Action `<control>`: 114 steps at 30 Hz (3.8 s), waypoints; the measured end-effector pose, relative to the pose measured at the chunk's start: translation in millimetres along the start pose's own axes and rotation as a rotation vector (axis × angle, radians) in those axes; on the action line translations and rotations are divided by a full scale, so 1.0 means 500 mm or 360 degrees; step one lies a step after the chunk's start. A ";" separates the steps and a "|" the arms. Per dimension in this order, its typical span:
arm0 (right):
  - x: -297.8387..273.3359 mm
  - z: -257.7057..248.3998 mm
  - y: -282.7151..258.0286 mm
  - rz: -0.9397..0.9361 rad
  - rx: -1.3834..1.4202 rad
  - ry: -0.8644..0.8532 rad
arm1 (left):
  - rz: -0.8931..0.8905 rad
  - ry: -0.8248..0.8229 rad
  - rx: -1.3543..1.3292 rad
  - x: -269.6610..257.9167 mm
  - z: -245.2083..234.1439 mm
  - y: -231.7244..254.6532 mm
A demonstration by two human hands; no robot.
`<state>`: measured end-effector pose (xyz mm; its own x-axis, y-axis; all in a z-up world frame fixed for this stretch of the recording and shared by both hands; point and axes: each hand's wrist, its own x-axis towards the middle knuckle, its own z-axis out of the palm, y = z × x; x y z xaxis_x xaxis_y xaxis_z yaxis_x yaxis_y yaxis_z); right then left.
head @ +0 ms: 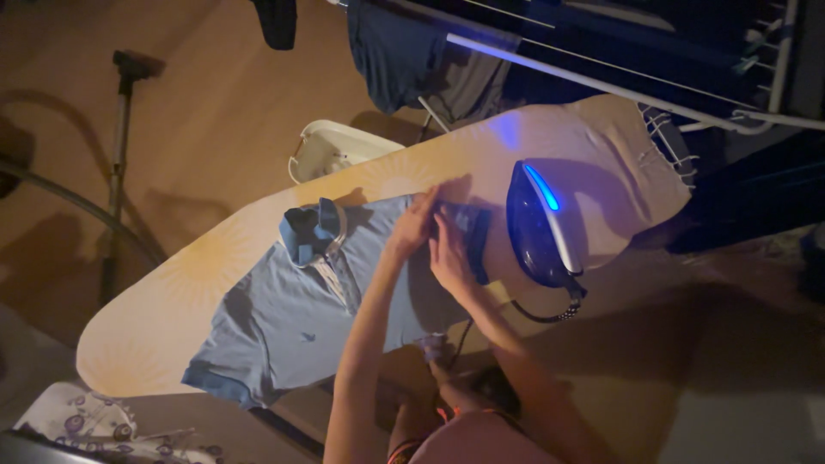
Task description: Ironing a blue polo shirt on an ironing board.
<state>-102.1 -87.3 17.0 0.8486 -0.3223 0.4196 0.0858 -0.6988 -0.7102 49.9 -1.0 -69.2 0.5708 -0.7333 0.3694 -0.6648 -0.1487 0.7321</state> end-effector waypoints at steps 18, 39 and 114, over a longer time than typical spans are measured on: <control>0.036 0.046 0.068 0.0206 -0.0959 0.0016 | -0.0344 0.0125 0.1332 -0.029 -0.020 0.016; 0.085 -0.388 0.126 0.1404 -0.0209 -0.0146 | 0.0043 0.0382 0.0597 -0.210 -0.183 0.152; 0.141 0.168 -0.283 0.1391 -0.0450 -0.0432 | -0.0680 0.0381 0.0306 -0.236 -0.394 -0.184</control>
<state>-10.5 42.5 99.5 0.6480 -0.6685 -0.3649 -0.7343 -0.4210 -0.5326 138.8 230.0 -67.3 0.8896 -0.4117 0.1976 -0.4120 -0.5369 0.7362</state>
